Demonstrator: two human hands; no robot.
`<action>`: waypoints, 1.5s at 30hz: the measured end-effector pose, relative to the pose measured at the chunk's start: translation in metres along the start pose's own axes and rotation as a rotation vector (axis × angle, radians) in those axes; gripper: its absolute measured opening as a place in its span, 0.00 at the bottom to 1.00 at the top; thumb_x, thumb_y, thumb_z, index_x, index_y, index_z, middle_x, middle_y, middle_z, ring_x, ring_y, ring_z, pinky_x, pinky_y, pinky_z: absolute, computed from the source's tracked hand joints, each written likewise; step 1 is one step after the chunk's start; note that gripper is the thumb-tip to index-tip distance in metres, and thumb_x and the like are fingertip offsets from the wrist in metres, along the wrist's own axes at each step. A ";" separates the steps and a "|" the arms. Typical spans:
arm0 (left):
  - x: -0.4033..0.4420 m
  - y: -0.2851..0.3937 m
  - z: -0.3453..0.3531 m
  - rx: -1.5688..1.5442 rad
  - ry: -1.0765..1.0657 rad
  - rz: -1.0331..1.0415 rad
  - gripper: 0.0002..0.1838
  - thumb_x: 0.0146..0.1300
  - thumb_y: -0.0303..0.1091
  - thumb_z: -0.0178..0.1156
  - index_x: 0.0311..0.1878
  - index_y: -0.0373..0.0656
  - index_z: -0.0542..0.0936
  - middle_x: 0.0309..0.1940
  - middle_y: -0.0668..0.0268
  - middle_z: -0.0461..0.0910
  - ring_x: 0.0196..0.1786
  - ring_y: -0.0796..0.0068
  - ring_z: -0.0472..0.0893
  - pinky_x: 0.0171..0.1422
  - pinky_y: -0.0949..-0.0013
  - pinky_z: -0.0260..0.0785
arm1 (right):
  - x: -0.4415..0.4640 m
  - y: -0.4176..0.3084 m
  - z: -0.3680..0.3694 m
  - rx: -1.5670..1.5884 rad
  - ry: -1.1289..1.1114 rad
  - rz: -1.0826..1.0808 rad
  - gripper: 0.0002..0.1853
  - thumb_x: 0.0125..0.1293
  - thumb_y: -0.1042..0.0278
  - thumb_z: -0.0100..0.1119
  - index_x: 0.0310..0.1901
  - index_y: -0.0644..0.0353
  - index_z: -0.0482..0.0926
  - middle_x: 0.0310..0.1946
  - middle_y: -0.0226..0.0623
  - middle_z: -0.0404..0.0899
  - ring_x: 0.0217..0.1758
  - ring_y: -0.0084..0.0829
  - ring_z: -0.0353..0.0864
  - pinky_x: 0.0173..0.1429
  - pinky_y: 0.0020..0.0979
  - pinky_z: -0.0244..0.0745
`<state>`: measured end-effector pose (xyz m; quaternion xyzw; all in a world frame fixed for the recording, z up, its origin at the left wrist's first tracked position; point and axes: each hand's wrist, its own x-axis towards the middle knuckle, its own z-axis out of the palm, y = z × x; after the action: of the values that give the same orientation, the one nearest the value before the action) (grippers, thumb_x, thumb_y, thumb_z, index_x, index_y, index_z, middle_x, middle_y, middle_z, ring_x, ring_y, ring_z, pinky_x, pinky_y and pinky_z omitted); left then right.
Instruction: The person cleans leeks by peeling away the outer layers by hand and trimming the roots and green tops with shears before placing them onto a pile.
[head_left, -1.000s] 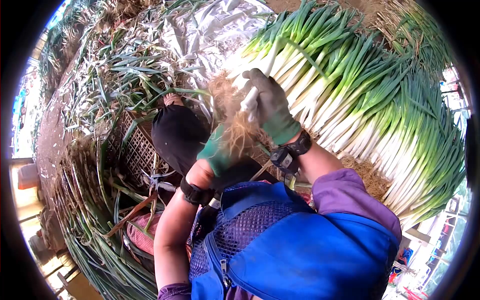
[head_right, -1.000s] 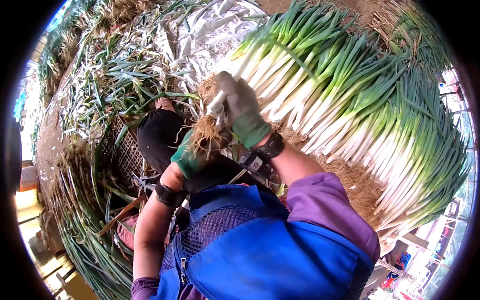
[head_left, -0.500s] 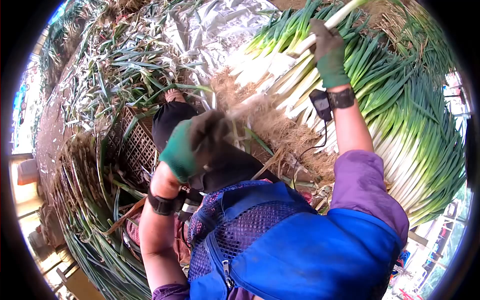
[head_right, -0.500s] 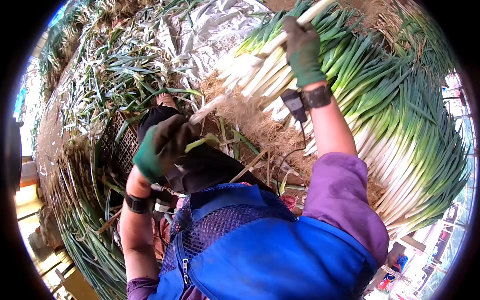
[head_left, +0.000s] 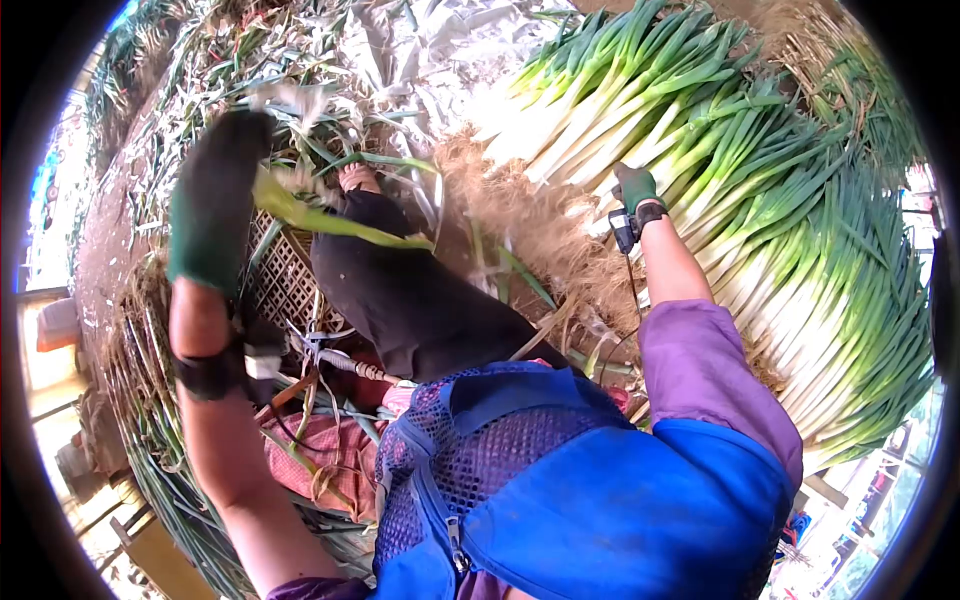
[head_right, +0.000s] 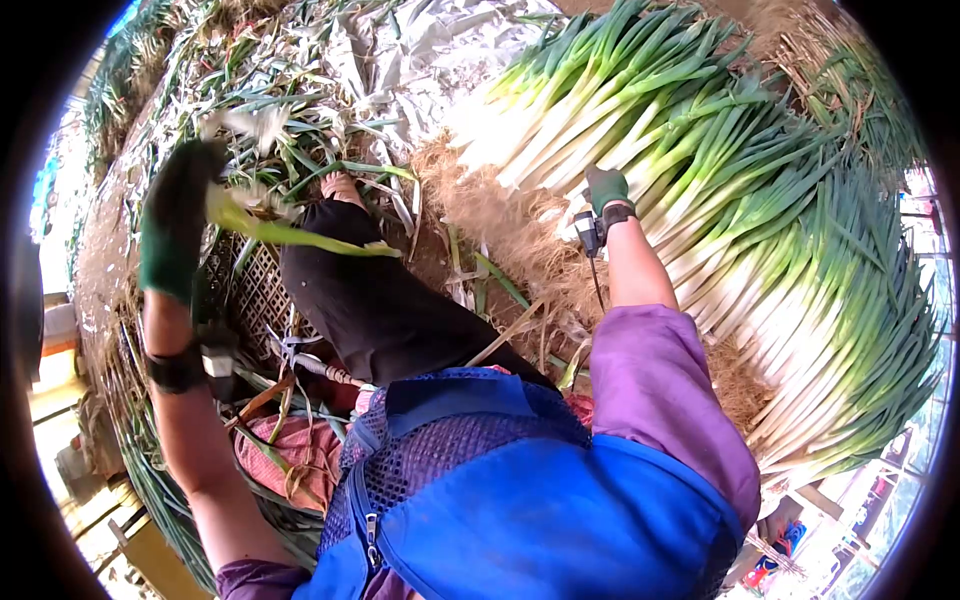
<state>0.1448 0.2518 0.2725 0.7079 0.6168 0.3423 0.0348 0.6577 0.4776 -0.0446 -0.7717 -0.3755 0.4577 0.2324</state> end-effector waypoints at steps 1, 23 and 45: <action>0.018 -0.005 -0.015 0.185 0.026 0.074 0.16 0.75 0.37 0.51 0.60 0.44 0.80 0.45 0.65 0.84 0.48 0.72 0.83 0.52 0.70 0.75 | -0.002 0.000 0.005 0.023 0.036 0.002 0.21 0.66 0.53 0.65 0.43 0.67 0.79 0.26 0.45 0.84 0.23 0.33 0.81 0.26 0.32 0.76; -0.320 -0.074 0.159 -0.834 -0.553 -0.809 0.18 0.77 0.33 0.46 0.65 0.42 0.74 0.60 0.61 0.78 0.60 0.67 0.79 0.67 0.63 0.72 | -0.371 -0.048 0.090 -0.401 -0.814 -0.864 0.16 0.65 0.54 0.61 0.45 0.57 0.81 0.37 0.42 0.85 0.44 0.45 0.85 0.49 0.41 0.77; -0.337 0.042 0.039 -0.822 -0.253 -0.906 0.21 0.67 0.31 0.66 0.62 0.37 0.76 0.49 0.66 0.83 0.53 0.74 0.81 0.59 0.67 0.75 | -0.430 -0.010 0.258 -0.128 -1.509 -0.570 0.20 0.58 0.54 0.68 0.46 0.62 0.84 0.32 0.33 0.84 0.33 0.25 0.79 0.42 0.32 0.77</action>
<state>0.1994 -0.0459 0.1136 0.3397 0.6649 0.4163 0.5188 0.2984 0.1467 0.0686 -0.1415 -0.6389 0.7559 -0.0205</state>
